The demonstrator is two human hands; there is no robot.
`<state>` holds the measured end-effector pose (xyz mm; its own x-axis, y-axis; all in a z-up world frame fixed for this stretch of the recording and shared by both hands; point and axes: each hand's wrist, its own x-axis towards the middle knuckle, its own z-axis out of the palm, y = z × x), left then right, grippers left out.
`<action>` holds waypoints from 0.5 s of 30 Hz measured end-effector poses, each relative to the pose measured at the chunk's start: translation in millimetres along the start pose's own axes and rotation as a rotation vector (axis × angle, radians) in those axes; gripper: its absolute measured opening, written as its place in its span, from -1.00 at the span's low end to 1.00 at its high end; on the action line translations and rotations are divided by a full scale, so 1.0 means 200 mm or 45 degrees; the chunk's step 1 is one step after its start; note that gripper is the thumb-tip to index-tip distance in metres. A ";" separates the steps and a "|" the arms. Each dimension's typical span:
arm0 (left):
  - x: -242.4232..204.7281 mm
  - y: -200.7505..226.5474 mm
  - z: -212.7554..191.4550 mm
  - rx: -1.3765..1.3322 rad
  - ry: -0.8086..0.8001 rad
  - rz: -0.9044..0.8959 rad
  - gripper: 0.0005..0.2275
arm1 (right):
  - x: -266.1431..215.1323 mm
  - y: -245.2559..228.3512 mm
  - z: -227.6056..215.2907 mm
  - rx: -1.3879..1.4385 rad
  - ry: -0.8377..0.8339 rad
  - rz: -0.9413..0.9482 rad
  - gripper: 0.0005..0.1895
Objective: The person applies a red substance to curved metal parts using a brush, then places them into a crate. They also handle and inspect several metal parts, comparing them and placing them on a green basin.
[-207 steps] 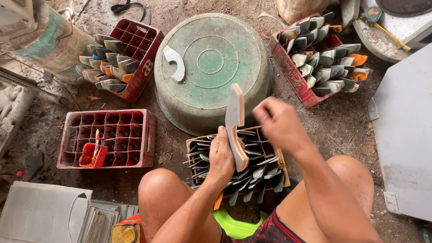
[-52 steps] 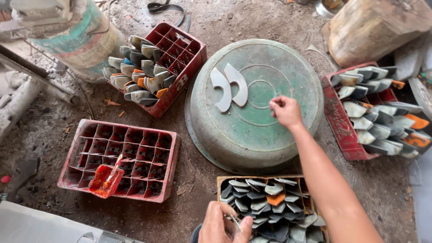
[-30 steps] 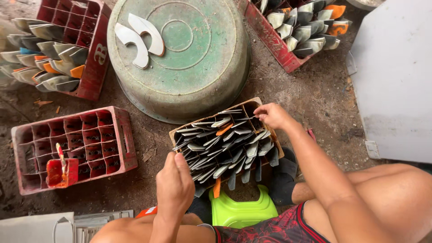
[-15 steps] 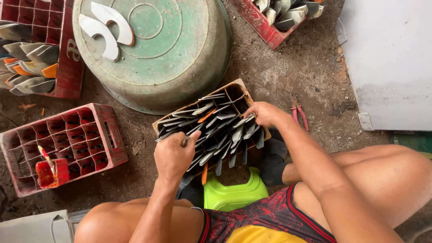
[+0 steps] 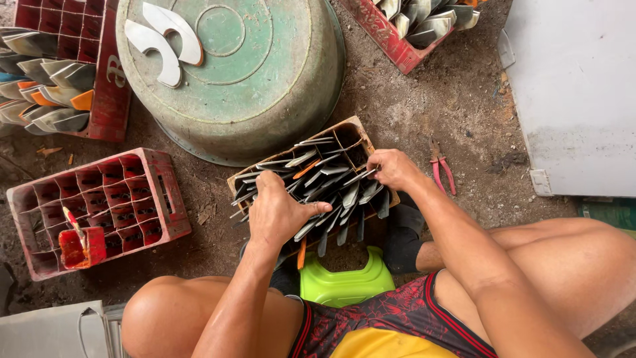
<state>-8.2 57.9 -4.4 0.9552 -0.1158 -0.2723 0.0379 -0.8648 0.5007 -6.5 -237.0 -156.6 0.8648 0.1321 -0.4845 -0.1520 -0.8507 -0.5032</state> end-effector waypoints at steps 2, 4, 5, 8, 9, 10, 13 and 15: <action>0.00 -0.01 0.01 0.003 -0.048 0.013 -0.14 | 0.00 -0.01 -0.03 0.087 -0.011 0.004 -0.81; 0.00 -0.03 0.03 -0.045 -0.019 0.068 -0.30 | -0.01 -0.05 -0.08 0.099 0.012 -0.071 -0.81; 0.00 -0.03 0.05 -0.070 -0.003 0.100 -0.37 | -0.01 -0.07 -0.12 0.065 0.043 -0.149 -0.83; 0.01 -0.03 0.08 -0.085 0.003 0.265 -0.76 | -0.07 -0.19 -0.23 0.010 0.209 -0.396 -0.86; 0.01 -0.03 0.08 -0.122 0.001 0.292 -0.77 | -0.09 -0.25 -0.26 0.001 0.275 -0.482 -0.85; 0.01 -0.03 0.09 -0.159 0.000 0.318 -0.77 | -0.12 -0.30 -0.29 0.011 0.316 -0.491 -0.85; -0.01 -0.01 0.09 -0.267 0.017 0.382 -0.85 | -0.20 -0.47 -0.39 0.081 0.421 -0.521 -0.81; -0.03 0.01 0.08 -0.323 0.078 0.442 -0.87 | -0.23 -0.57 -0.43 0.184 0.472 -0.558 -0.78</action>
<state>-18.2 49.6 -15.7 0.9393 -0.3429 -0.0068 -0.2251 -0.6312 0.7423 12.3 -189.3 -14.4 0.9673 0.2465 0.0600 0.2158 -0.6755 -0.7051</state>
